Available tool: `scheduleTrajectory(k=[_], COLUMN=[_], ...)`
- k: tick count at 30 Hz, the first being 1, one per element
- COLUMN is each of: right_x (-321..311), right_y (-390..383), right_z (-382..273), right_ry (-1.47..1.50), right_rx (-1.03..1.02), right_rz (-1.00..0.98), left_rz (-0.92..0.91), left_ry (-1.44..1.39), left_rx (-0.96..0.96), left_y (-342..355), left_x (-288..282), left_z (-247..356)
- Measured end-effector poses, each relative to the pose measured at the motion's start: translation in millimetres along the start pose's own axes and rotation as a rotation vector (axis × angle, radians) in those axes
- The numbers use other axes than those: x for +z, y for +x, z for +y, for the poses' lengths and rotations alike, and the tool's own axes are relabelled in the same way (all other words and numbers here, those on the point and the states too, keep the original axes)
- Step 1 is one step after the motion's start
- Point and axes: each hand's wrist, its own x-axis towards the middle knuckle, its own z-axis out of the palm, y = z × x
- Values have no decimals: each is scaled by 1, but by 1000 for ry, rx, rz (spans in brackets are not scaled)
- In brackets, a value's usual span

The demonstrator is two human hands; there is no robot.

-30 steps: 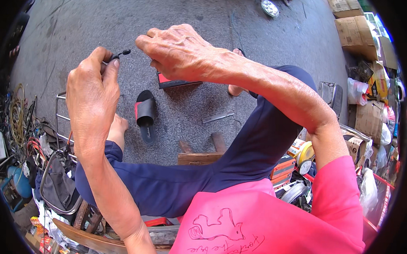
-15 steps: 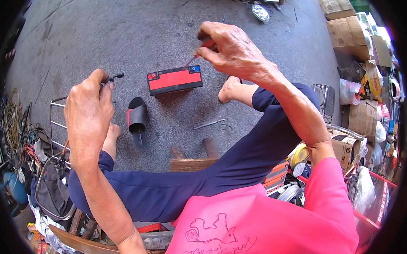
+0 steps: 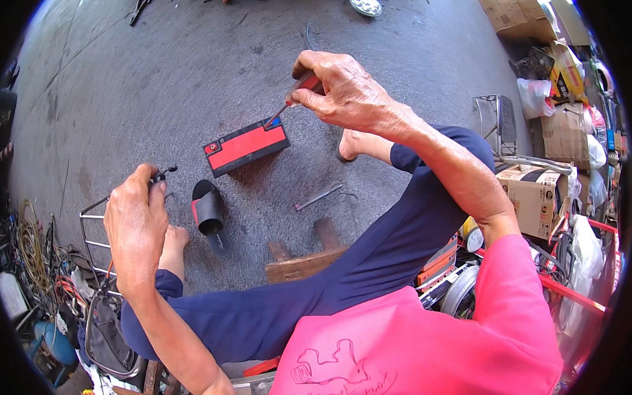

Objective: The person sits on the floor in a cluttered workshop and uses a screwdriver to manipulate a small black electronic component. They repeatedly insert and remove the screwdriver from the component while holding it in their other hand.

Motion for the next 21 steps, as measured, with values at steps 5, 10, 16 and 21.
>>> scheduleTrajectory(k=[5,10,16,21], right_x=[-1,0,-7,-6], right_y=[-3,-1,-1,-1], right_z=[8,11,7,8], right_ry=[-13,71,25,20], right_rx=[12,44,61,51], right_rz=[8,23,11,11], left_rz=[-28,-29,-57,-78], left_ry=[-29,-32,-4,-14], left_rx=[1,-1,-21,9], left_y=[1,1,2,5], left_x=[2,4,1,1], left_z=[1,0,3,1])
